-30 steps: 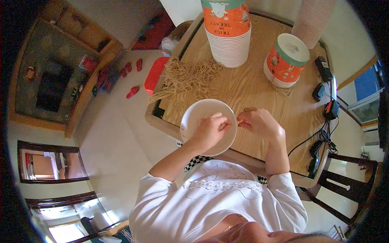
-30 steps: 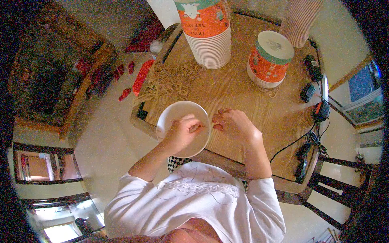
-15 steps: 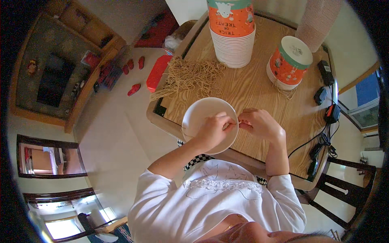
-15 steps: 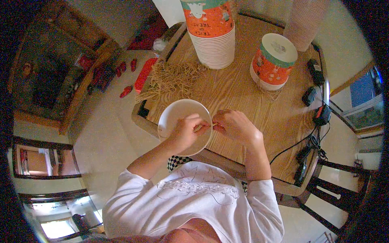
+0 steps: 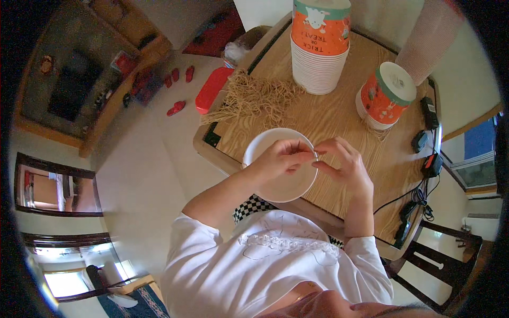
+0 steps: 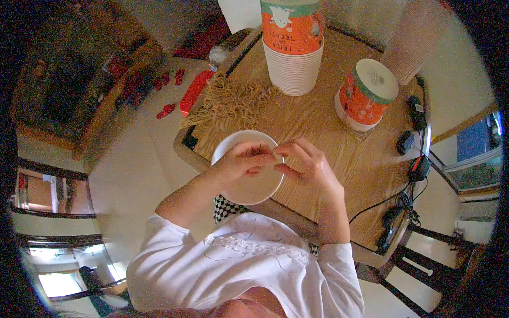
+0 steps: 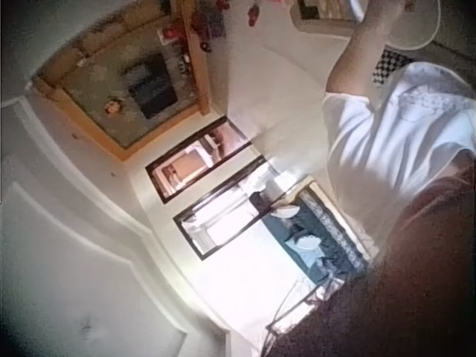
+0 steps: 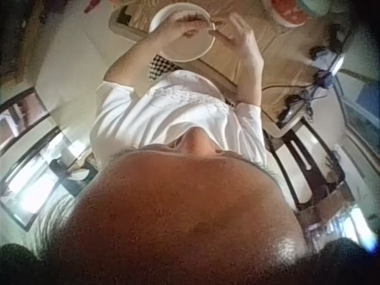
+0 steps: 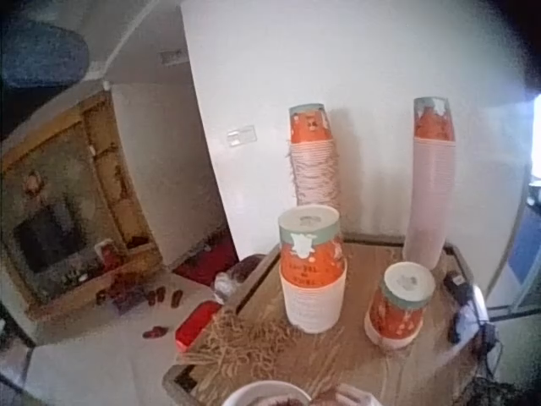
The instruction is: Threading twine through pre-made holes in paper buckets to create handles.
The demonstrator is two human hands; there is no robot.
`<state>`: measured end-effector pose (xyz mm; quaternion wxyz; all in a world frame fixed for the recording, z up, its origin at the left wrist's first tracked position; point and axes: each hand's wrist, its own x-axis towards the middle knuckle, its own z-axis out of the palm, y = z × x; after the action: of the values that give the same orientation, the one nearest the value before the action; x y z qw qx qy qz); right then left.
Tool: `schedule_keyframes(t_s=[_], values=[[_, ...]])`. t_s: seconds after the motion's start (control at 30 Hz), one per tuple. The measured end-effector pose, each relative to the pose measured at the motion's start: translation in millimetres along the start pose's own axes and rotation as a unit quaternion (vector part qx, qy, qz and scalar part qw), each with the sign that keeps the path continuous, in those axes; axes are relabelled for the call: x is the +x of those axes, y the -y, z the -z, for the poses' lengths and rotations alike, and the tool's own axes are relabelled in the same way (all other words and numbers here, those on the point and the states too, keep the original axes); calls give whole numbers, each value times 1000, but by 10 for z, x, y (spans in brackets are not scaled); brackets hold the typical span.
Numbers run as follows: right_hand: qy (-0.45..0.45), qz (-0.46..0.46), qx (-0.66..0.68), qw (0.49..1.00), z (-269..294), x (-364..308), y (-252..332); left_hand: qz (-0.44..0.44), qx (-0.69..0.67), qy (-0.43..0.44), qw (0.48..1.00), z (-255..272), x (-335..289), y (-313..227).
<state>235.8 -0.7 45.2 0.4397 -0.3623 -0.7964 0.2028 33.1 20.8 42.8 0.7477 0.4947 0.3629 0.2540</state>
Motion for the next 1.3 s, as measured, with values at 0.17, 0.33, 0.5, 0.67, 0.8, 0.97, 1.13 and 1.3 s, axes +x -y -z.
schedule_keyframes(t_s=[0.17,0.33,0.5,0.67,0.8,0.97,1.13,1.3], values=[[-41,77,-44,995,-44,94,62,33,-141,25,989,1,26,40],[-72,102,-61,990,-41,96,26,24,-135,21,990,-2,1,2],[-20,75,-73,994,-6,70,-12,19,-97,16,995,-4,6,-6],[23,14,-82,996,-44,66,-18,-190,175,-103,961,-74,73,93],[73,-48,-69,994,-62,29,-66,-222,284,-115,926,-150,8,19],[135,-148,-84,976,-10,8,-92,-194,431,-103,875,-84,21,94],[187,-174,-105,961,14,-152,-304,-192,481,-77,852,-55,67,204],[244,-188,-102,946,19,-161,-318,-213,487,-85,843,-59,97,255]])
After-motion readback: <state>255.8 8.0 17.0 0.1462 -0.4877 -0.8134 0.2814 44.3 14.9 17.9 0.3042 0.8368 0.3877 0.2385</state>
